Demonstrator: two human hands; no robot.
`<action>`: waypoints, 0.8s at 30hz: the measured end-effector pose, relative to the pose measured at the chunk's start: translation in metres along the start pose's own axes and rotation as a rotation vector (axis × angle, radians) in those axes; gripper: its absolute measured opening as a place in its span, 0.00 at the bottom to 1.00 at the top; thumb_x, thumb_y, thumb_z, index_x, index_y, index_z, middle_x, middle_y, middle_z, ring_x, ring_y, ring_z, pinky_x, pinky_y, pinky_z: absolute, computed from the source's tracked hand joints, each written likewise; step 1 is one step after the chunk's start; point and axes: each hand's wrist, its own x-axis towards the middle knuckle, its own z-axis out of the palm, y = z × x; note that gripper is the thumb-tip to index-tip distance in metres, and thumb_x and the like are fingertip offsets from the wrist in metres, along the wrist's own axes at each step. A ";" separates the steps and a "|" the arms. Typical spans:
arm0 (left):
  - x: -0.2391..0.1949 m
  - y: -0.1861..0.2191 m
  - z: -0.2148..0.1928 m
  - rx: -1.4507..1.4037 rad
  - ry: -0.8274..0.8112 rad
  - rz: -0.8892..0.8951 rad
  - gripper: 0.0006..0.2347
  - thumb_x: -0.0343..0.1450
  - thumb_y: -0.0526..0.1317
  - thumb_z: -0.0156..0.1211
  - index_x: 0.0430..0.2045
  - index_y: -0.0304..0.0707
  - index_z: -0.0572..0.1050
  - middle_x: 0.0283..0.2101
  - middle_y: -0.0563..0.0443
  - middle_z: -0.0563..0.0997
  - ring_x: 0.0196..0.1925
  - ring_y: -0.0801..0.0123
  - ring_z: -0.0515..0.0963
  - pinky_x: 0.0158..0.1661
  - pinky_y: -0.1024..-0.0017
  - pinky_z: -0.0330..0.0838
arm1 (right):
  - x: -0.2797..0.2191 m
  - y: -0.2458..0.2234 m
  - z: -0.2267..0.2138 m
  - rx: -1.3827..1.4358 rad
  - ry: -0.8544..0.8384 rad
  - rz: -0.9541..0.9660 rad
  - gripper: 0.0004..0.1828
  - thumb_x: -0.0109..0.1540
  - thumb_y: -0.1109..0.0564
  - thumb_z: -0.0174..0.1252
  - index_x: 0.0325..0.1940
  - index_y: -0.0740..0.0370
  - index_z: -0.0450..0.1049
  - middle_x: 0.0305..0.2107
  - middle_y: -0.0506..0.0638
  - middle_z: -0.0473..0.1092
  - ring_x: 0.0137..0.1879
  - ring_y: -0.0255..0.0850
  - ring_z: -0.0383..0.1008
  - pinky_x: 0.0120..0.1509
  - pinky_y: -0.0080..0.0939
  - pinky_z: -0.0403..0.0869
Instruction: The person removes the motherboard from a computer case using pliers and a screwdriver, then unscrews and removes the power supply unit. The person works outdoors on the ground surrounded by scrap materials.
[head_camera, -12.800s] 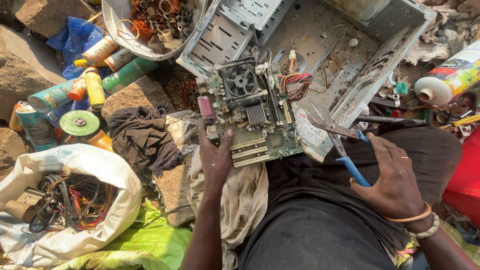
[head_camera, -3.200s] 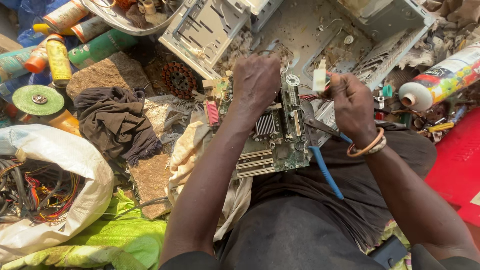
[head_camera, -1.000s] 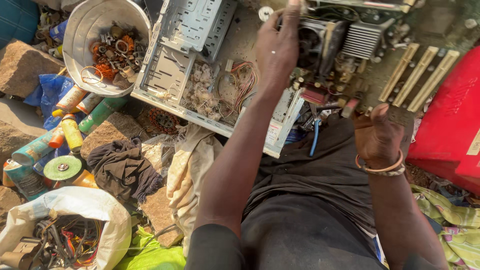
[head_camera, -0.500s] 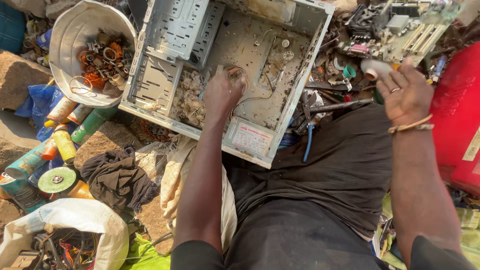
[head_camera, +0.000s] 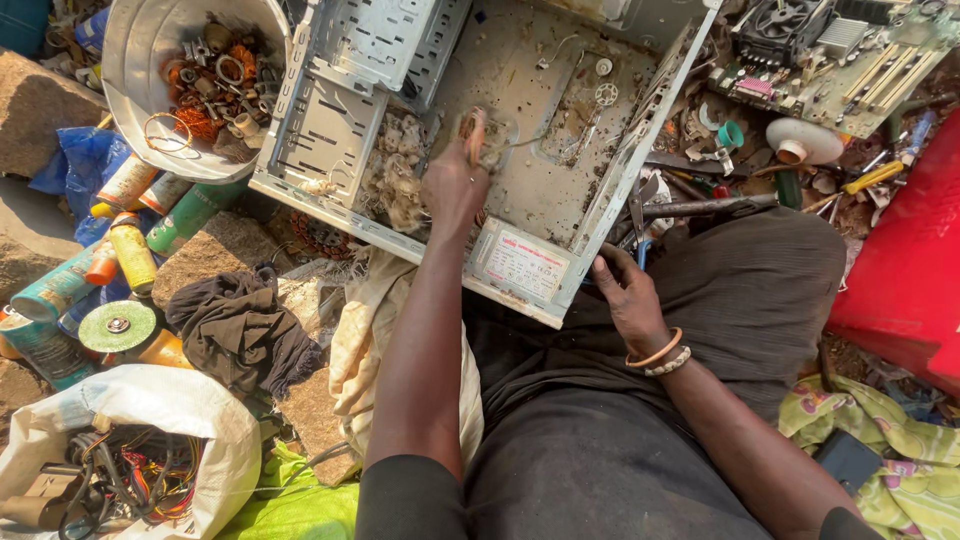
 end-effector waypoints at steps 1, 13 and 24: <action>-0.001 -0.005 -0.002 -0.102 0.091 -0.078 0.09 0.70 0.39 0.61 0.41 0.38 0.74 0.36 0.41 0.82 0.37 0.53 0.83 0.41 0.53 0.75 | -0.006 0.002 0.003 -0.006 -0.015 0.001 0.40 0.65 0.36 0.56 0.69 0.71 0.66 0.59 0.62 0.72 0.65 0.49 0.71 0.70 0.47 0.68; -0.014 0.014 -0.059 -0.014 0.197 -0.154 0.12 0.76 0.48 0.56 0.36 0.36 0.75 0.36 0.43 0.81 0.36 0.59 0.80 0.40 0.58 0.73 | -0.058 -0.023 0.020 -0.813 0.008 -0.910 0.60 0.50 0.27 0.70 0.79 0.45 0.52 0.77 0.60 0.41 0.82 0.60 0.35 0.84 0.64 0.46; -0.124 -0.013 -0.143 0.337 -0.174 0.648 0.31 0.68 0.69 0.53 0.28 0.34 0.81 0.29 0.44 0.79 0.41 0.56 0.77 0.56 0.52 0.60 | -0.039 -0.026 0.033 -0.942 -0.050 -0.978 0.25 0.51 0.41 0.76 0.38 0.58 0.75 0.65 0.49 0.63 0.81 0.54 0.46 0.83 0.62 0.43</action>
